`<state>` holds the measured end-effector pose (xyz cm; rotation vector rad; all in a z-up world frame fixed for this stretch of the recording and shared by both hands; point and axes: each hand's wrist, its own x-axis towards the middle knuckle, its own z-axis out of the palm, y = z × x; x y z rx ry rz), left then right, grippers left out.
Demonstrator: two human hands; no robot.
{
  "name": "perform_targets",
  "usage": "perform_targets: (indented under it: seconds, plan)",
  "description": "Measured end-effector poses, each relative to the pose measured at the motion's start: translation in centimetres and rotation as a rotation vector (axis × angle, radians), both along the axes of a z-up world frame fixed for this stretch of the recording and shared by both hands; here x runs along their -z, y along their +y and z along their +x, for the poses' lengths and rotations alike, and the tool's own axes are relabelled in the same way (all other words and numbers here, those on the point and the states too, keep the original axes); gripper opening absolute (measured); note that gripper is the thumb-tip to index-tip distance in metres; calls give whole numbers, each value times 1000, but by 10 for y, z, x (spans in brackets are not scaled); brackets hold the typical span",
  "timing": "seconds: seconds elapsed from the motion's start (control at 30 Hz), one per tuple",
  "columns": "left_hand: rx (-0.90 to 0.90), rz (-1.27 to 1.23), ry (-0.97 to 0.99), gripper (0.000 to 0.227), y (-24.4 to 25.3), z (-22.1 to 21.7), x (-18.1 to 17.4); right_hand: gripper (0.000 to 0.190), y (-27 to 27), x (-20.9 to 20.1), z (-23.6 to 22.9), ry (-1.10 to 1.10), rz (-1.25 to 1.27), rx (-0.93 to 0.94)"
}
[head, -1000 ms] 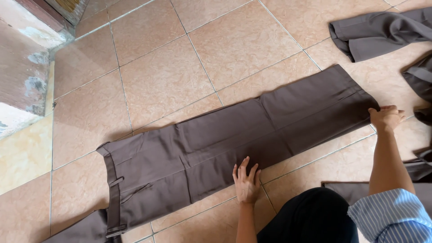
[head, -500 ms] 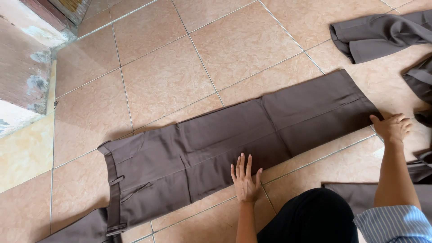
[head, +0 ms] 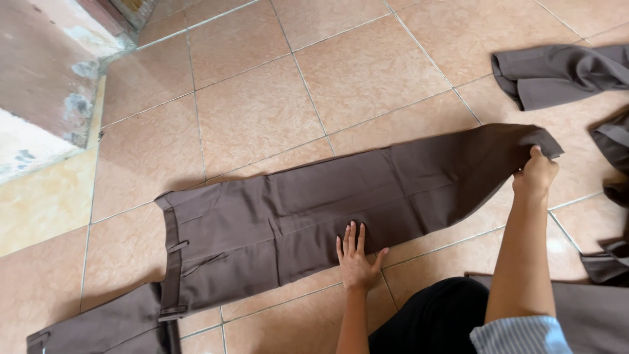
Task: Folding several pairs of brown pants on a tiled floor.
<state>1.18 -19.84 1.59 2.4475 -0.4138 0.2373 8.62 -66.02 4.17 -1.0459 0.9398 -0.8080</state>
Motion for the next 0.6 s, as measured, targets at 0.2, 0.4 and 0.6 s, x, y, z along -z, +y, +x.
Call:
perform_targets:
  seconds: [0.2, 0.4, 0.6]
  plan:
    - [29, 45, -10, 85, 5, 0, 9, 33, 165, -147, -32, -391, 216, -33]
    - [37, -7, 2, 86, 6, 0, 16, 37, 162, -89, -41, -284, 217, -54]
    - [-234, -1115, 485, 53, -13, 32, -18, 23, 199, -99, -28, -231, -113, -324]
